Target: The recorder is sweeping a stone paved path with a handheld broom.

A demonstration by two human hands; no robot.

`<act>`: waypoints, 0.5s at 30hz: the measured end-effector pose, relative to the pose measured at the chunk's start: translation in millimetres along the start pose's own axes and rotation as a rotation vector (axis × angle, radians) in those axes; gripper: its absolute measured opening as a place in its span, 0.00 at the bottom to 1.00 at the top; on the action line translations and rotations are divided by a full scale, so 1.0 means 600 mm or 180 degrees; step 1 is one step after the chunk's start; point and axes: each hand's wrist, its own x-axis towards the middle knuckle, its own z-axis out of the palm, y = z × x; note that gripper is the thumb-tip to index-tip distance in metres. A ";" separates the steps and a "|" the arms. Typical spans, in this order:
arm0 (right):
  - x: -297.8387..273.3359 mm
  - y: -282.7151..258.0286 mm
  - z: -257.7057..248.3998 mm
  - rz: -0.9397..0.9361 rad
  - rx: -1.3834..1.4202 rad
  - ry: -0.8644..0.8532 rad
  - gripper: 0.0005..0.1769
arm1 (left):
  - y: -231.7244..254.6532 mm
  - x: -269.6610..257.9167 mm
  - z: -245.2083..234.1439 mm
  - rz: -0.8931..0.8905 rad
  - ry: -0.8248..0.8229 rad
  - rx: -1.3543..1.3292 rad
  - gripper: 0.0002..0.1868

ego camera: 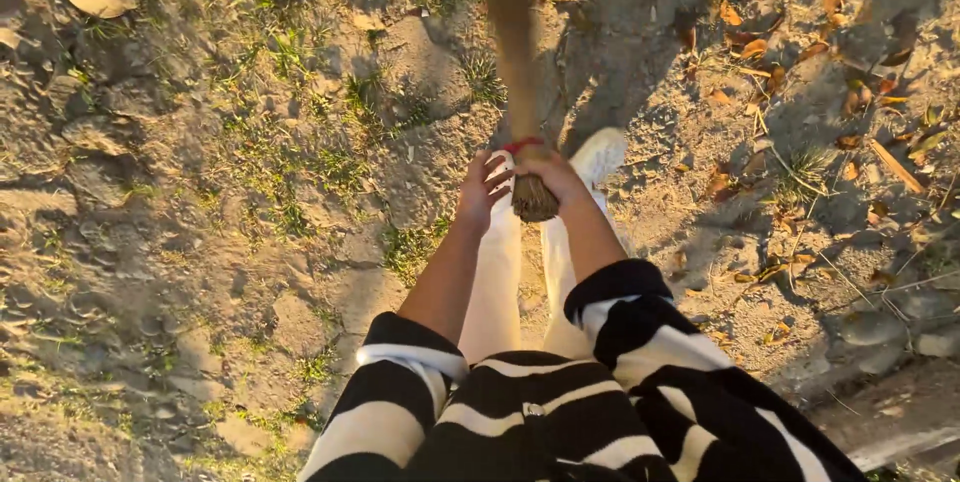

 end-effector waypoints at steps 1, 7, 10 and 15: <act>0.016 -0.007 0.022 0.0008 -0.0001 -0.0021 0.34 | -0.002 0.012 -0.014 0.0005 0.0022 -0.0003 0.38; 0.146 -0.078 0.072 0.1514 0.0565 -0.1353 0.17 | 0.020 0.042 -0.044 0.0127 0.0255 -0.0573 0.36; 0.241 -0.032 -0.041 0.0781 0.1483 -0.1259 0.17 | 0.033 0.022 -0.033 -0.0090 0.0400 -0.0416 0.33; 0.174 -0.097 -0.153 0.0011 0.2562 0.0353 0.17 | 0.017 0.051 -0.019 -0.0052 0.0357 -0.0066 0.34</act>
